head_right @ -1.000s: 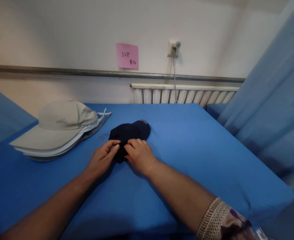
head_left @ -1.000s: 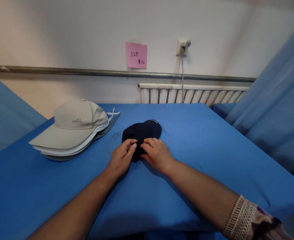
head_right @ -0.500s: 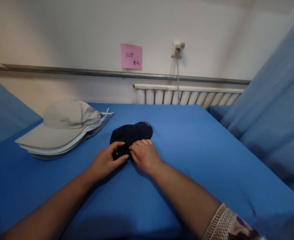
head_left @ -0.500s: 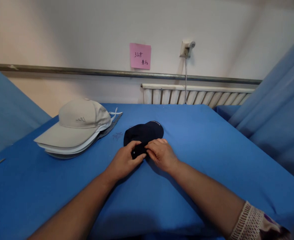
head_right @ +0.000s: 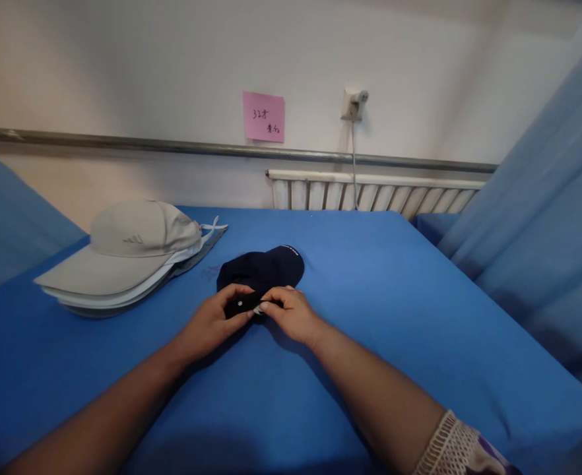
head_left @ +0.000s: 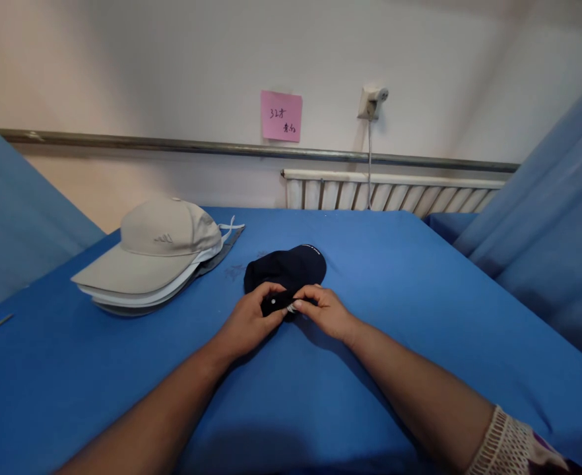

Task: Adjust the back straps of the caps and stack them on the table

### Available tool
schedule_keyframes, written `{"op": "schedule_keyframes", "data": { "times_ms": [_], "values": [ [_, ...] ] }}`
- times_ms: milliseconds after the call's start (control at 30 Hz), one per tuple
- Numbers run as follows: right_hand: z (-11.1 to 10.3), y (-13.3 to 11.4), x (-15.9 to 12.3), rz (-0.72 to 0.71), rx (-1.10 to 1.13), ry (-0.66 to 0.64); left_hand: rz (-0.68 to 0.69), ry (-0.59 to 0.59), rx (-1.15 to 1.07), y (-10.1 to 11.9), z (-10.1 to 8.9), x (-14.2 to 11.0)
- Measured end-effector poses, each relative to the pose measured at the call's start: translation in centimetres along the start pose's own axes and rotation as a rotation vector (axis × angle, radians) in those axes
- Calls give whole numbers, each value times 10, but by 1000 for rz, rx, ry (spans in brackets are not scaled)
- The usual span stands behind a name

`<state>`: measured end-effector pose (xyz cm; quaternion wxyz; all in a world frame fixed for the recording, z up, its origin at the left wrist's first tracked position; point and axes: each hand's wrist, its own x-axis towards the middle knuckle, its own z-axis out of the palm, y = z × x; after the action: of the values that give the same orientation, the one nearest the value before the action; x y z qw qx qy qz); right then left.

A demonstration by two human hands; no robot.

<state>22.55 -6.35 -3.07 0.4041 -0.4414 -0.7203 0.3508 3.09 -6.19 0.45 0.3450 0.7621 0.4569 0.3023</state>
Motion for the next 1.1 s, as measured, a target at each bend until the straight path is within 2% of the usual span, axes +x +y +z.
{"op": "schedule_keyframes", "data": {
  "times_ms": [233,467,667,767,867,1000,1100],
  "values": [
    [-2,-1,2,-14,15,-10,-78,-31,-152,-3,-2,4],
    [5,-6,-2,0,-76,110,-169,-42,-400,-3,-4,4],
    [2,-6,2,-48,-28,63,-219,-129,-497,0,-9,3],
    [-1,-4,1,-50,27,33,-173,-167,-424,2,-10,1],
    [-5,-4,-2,-89,-5,77,-81,-141,-271,4,-8,1],
    [-9,-12,-7,-233,-226,134,46,32,59,5,-3,2],
    [-10,-20,-10,-321,-434,78,106,140,240,2,-1,2]
  ]
}}
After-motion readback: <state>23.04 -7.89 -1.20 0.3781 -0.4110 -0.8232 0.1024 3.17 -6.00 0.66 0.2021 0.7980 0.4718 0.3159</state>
